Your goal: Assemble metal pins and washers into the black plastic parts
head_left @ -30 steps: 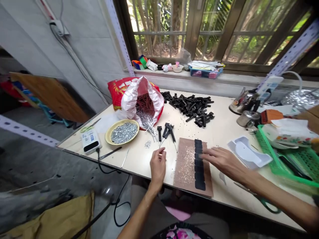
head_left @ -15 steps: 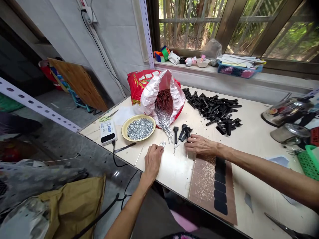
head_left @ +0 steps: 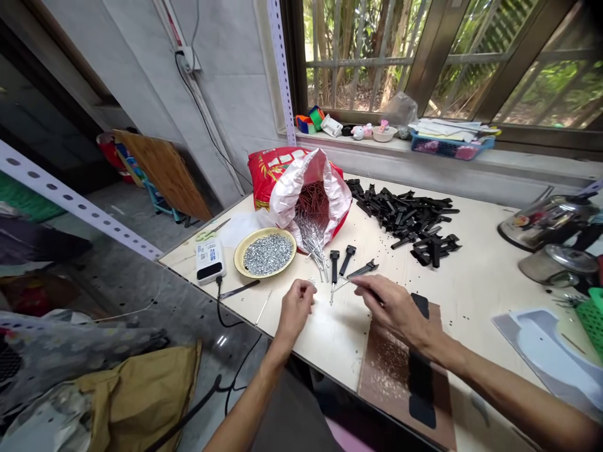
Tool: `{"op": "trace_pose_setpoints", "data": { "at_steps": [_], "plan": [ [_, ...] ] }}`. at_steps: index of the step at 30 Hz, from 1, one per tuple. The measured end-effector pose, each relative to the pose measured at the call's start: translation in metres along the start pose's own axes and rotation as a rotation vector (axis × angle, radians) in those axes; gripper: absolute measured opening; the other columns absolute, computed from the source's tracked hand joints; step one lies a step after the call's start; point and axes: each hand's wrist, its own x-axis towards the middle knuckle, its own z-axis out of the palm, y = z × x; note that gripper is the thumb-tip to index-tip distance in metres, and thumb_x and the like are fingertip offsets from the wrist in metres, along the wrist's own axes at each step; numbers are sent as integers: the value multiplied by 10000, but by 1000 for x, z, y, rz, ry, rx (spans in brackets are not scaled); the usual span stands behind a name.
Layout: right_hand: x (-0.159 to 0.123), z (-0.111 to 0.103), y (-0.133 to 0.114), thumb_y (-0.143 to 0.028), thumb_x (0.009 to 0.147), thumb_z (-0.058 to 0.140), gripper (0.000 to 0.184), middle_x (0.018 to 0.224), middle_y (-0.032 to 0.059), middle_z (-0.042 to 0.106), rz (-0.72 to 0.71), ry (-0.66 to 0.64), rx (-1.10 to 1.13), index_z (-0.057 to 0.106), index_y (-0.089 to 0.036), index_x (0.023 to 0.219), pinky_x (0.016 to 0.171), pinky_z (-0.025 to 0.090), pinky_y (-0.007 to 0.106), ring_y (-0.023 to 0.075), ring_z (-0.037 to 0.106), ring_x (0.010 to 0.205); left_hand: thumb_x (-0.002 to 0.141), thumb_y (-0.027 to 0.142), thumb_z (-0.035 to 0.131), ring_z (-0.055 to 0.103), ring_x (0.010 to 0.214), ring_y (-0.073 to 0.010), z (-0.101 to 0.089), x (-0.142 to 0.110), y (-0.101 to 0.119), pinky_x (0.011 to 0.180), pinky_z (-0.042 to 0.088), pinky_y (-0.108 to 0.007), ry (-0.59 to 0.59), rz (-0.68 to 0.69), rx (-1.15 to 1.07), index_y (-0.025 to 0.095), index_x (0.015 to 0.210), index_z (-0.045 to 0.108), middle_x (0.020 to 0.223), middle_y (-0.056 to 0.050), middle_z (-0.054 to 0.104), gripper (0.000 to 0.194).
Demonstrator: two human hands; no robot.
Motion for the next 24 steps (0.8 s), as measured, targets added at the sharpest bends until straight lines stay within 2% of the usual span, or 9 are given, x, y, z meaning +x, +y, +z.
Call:
{"op": "trace_pose_setpoints", "data": {
  "at_steps": [2, 4, 8, 16, 24],
  "plan": [
    [-8, 4, -5, -181, 920, 457, 231, 942, 58, 619, 34, -1, 4, 600, -193, 1101, 721, 503, 275, 148, 597, 812, 797, 350, 587, 511, 563, -89, 5, -6, 17, 550, 420, -225, -66, -137, -402, 152, 810, 544, 723, -7, 588, 203],
    [-15, 6, -9, -204, 921, 473, 213, 917, 57, 595, 64, 15, -22, 632, -199, 1063, 690, 497, 259, 142, 587, 786, 729, 319, 682, 519, 578, -71, 14, -13, 33, 569, 436, -208, -126, -225, -666, 133, 811, 556, 740, -12, 603, 239],
    [-26, 0, -12, -229, 933, 457, 241, 846, 46, 569, 100, 38, -119, 636, -215, 1095, 660, 487, 253, 134, 569, 725, 664, 234, 759, 536, 572, -53, 35, -26, 56, 594, 457, -182, -174, -305, -869, 112, 863, 594, 681, 12, 595, 286],
    [-51, -27, -16, -252, 948, 430, 248, 877, 48, 585, 157, 64, -291, 634, -227, 1088, 667, 468, 232, 130, 577, 739, 690, 233, 741, 567, 579, -59, 60, -40, 74, 627, 477, -185, -264, -274, -831, 102, 901, 636, 655, 12, 605, 270],
    [-67, -33, -21, -224, 928, 460, 174, 840, 35, 623, 216, 157, -408, 629, -180, 924, 638, 412, 238, 129, 578, 707, 741, 291, 686, 601, 617, -93, 74, -48, 78, 660, 478, -226, -187, -67, -480, 123, 904, 648, 668, 14, 621, 237]
  ]
}}
